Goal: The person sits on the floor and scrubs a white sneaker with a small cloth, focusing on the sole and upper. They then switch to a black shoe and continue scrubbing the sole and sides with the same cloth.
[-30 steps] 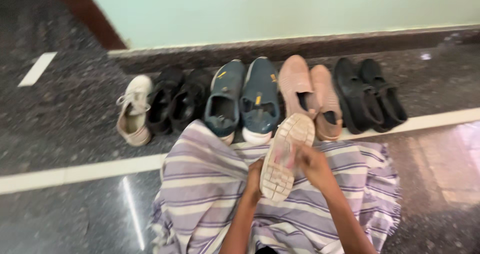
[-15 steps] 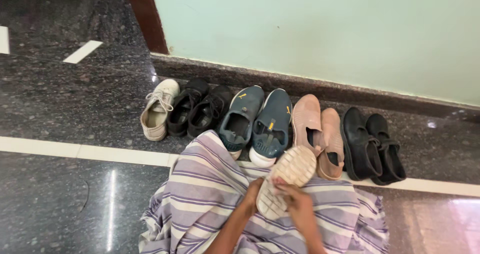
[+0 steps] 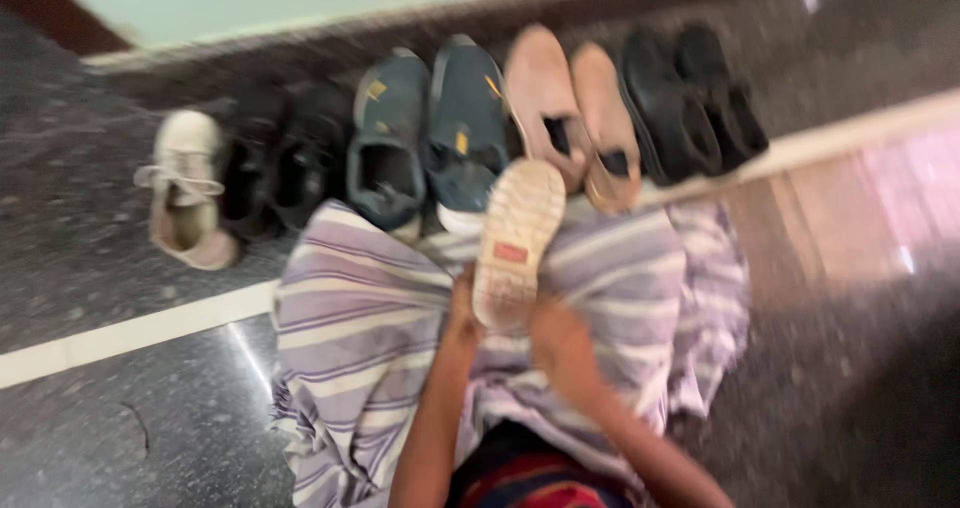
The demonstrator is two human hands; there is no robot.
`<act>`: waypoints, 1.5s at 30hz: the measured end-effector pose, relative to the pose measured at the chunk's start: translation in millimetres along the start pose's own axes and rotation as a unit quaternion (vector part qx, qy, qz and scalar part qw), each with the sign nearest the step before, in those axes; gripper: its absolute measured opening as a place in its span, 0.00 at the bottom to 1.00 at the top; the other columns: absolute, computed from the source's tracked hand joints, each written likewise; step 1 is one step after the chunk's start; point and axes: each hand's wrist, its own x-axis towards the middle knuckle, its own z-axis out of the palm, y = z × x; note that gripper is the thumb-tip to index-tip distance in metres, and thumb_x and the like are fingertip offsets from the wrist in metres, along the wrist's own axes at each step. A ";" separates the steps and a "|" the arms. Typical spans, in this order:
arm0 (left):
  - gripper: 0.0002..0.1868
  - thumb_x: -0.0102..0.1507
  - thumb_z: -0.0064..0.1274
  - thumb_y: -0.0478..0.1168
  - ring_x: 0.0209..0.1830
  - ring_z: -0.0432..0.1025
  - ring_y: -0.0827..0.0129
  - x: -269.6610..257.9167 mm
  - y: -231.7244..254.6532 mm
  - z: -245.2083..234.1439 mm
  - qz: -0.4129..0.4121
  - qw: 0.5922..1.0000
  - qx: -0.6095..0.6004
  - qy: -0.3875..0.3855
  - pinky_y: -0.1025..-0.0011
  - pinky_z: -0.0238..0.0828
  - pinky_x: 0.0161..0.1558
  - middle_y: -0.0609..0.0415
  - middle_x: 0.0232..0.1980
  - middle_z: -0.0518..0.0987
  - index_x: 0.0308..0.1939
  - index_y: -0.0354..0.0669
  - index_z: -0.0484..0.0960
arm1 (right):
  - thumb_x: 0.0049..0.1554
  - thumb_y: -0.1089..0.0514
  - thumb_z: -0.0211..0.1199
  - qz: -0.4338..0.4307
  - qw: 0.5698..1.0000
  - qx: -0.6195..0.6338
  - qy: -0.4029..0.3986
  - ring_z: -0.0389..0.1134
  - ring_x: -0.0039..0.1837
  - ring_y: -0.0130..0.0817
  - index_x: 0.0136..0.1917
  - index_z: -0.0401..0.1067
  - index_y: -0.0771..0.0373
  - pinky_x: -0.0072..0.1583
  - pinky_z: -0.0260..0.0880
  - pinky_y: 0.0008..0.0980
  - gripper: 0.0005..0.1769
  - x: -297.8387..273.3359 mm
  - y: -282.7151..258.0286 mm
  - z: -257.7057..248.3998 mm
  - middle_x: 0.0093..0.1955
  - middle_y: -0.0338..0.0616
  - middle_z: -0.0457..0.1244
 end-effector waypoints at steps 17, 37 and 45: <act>0.25 0.71 0.33 0.45 0.42 0.78 0.59 -1.8 7.5 17.2 0.045 0.994 0.082 0.051 0.64 0.80 0.41 0.45 0.48 0.82 0.59 0.33 0.80 | 0.47 0.66 0.62 -0.185 0.967 -0.114 0.135 0.68 0.57 0.48 0.54 0.74 0.65 0.57 0.70 0.42 0.20 27.3 39.2 -14.0 0.57 0.47 0.66; 0.22 0.71 0.33 0.45 0.50 0.78 0.59 12.4 14.8 10.5 0.042 0.996 0.082 0.023 0.62 0.77 0.52 0.47 0.52 0.83 0.60 0.38 0.77 | 0.47 0.69 0.62 -0.278 0.956 -0.088 0.037 0.63 0.68 0.48 0.62 0.73 0.62 0.68 0.63 0.44 0.27 85.5 46.9 -13.8 0.63 0.49 0.65; 0.27 0.70 0.26 0.47 0.51 0.79 0.56 20.2 19.5 11.6 0.011 0.996 0.094 0.000 0.59 0.77 0.54 0.44 0.53 0.83 0.60 0.36 0.76 | 0.42 0.75 0.54 -0.130 0.991 -0.020 0.023 0.64 0.64 0.51 0.59 0.77 0.59 0.65 0.64 0.42 0.33 32.5 66.3 -45.6 0.62 0.49 0.65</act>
